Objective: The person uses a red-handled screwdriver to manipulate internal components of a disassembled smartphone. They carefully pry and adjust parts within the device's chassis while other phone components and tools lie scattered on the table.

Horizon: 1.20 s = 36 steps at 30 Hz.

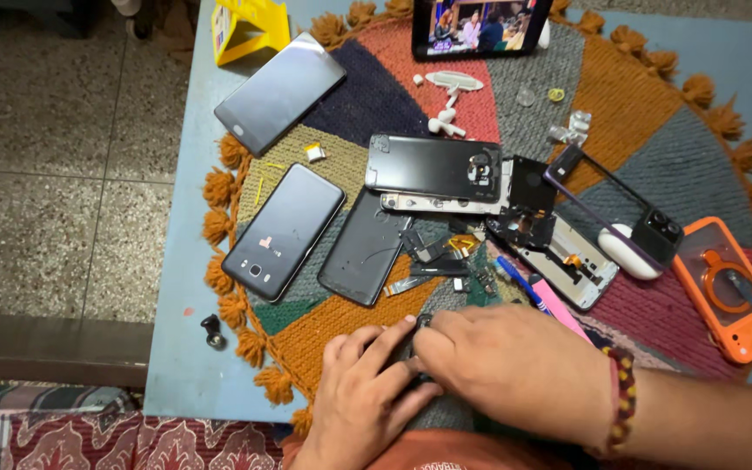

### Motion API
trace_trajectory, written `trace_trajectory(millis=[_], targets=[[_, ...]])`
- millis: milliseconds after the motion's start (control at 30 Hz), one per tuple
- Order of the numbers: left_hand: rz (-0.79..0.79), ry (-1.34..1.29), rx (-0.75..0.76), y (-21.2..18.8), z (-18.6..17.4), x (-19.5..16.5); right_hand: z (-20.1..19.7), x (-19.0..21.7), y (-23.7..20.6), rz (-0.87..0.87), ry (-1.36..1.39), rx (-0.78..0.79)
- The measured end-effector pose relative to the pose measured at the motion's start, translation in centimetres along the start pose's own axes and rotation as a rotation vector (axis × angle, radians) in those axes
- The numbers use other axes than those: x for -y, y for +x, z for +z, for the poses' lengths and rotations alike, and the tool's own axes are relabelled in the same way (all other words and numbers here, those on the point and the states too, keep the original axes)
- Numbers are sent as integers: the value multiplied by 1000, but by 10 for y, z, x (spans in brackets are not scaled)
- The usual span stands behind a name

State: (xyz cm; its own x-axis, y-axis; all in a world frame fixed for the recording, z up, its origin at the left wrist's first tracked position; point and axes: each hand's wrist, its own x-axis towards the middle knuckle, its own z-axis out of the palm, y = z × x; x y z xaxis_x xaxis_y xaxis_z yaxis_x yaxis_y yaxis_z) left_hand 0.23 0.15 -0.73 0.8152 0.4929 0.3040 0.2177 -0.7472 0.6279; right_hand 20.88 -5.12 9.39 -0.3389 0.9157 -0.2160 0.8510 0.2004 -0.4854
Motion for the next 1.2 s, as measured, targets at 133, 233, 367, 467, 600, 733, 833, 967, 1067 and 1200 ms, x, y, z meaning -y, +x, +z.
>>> trace_trajectory(millis=[133, 233, 367, 467, 600, 733, 833, 967, 1067, 1200], targets=[[-7, 32, 4, 0, 3, 3, 4, -5, -2, -136, 90, -223], [-2, 27, 17, -1, 3, 4, 10, -7, -4, -88, 69, -72], [9, 47, 18, -2, 4, 5, 12, -6, -3, -182, 109, -174], [6, 38, 9, -2, 6, 5, 9, -4, 0, -131, 59, -110], [4, 38, 10, -3, 7, 6, 2, -3, 1, -356, 197, -407], [14, 6, 13, -2, 5, 6, 3, 0, 3, -156, 64, -146], [10, 11, 47, -2, 0, 6, 4, -2, 2, -272, 167, -308], [57, 12, 58, -2, -4, 7, 5, -2, 9, -158, 124, -133], [57, -5, 83, -3, -10, 11, 2, 0, 10, -316, 216, -316], [74, 15, 90, -3, -12, 11, 1, 3, 9, -154, 199, -78]])
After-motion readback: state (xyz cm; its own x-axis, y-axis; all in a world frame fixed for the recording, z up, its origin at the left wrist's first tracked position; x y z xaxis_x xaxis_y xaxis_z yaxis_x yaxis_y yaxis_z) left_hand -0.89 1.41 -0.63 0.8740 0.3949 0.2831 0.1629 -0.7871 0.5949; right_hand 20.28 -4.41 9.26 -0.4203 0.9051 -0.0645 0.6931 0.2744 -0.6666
